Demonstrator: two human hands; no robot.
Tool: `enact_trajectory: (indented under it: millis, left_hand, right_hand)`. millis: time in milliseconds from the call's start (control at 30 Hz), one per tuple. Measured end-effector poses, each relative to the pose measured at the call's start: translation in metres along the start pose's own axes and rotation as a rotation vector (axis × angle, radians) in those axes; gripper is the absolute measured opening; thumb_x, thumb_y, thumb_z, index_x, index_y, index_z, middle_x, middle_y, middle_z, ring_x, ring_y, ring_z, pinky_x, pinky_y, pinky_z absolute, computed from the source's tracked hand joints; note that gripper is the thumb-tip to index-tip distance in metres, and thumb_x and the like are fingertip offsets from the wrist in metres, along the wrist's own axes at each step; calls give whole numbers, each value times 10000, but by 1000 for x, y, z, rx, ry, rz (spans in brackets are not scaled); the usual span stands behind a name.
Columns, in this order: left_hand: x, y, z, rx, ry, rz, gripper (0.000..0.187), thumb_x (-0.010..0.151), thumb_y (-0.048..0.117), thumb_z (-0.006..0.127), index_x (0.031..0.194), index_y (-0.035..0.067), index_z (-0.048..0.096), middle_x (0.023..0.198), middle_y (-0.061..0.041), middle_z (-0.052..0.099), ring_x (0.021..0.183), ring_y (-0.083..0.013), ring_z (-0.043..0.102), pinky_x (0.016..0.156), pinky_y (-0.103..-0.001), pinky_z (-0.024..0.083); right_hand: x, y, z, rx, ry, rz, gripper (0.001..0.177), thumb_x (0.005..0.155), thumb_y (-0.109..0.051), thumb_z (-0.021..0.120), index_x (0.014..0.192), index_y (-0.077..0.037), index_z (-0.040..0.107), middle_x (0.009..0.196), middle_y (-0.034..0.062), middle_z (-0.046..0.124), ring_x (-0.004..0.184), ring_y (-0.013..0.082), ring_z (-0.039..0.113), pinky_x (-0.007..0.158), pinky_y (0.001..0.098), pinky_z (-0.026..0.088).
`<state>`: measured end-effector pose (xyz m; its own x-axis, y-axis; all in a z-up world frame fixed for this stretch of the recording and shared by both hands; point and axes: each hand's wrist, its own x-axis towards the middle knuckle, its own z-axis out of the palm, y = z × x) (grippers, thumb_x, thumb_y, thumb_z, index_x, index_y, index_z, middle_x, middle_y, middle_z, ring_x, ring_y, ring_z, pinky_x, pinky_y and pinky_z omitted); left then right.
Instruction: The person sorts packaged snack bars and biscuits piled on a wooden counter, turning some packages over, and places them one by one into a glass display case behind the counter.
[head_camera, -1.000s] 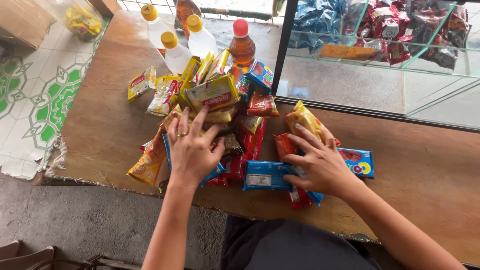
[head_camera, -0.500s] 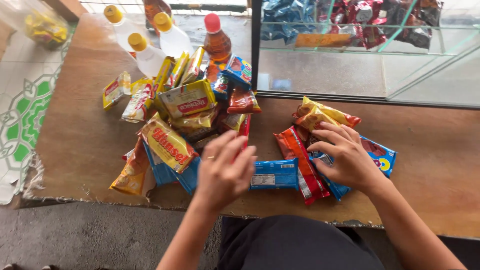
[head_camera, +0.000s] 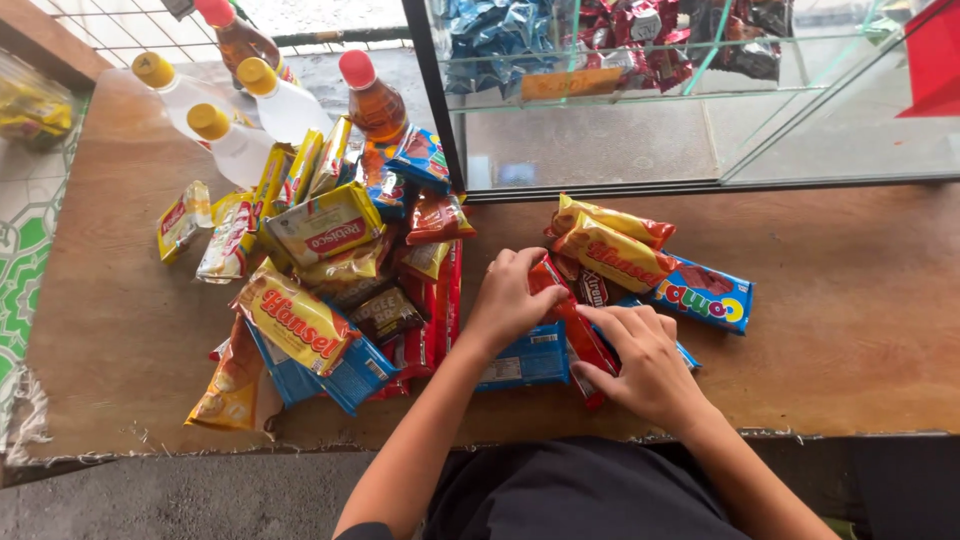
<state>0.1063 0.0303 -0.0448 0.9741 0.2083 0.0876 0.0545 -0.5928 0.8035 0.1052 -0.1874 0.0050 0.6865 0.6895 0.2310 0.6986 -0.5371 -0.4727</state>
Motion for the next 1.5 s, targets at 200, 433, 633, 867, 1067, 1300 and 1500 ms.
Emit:
enact_trajectory:
  millis: [200,433,633,867,1067,1300,1500]
  left_hand:
    - [-2,-2,-12,-361,-103,32,325,844,110,826,1128,15,698,1096,-120,661,1007,-202,719,897,-345,595]
    - [1,37,-52,-894,-213,4,286,951,41,738,1232,45,690,1154,-142,721,1047,-176,709,898,-307,604]
    - [-32,69,-38,-407,340,56,684,892,133,797,1487,56,468,1334,-173,598,1146,-246,625,951,-339,566]
    - [-97,66,-4,-723,135,-17,676,909,120,765,1507,48,457,1387,-237,593,1229,-303,634,996,-407,559]
    - [-130,39,0,-1317,-30,-135,673,917,70,658,1538,11,406,1443,-173,587,1293,-297,620,1039,-412,551]
    - [-149,45,-5,-1688,-349,-230,735,860,71,611,1550,-50,389,1384,-284,581,1178,-455,647,865,-473,614]
    - [-153,61,-19,-1725,-327,-188,739,855,104,627,1544,-34,398,1392,-280,583,1179,-427,669,875,-467,624]
  right_hand:
    - [1,4,3,132,13,71,740,743,-282,827,1407,-125,543,1112,84,696,1033,263,614,953,421,406]
    - [9,15,15,608,63,221,553,874,-149,755,1380,-62,548,1172,125,725,1056,175,681,889,325,558]
    - [16,-2,18,992,171,479,372,972,-83,661,1330,-24,577,1106,117,740,919,135,695,755,291,597]
    - [-14,-33,19,1097,61,316,551,914,-46,662,1431,-22,475,1256,89,633,1069,130,646,874,280,568]
    - [-27,-17,10,1042,-59,218,550,898,-47,692,1423,-26,529,1289,81,642,1115,143,629,959,289,537]
    - [-11,16,-34,782,73,238,568,900,-91,724,1432,-36,534,1281,59,606,1077,123,559,861,279,521]
    - [0,44,-46,1088,-194,276,678,915,-156,725,1517,-32,438,1212,76,620,1101,155,612,911,299,537]
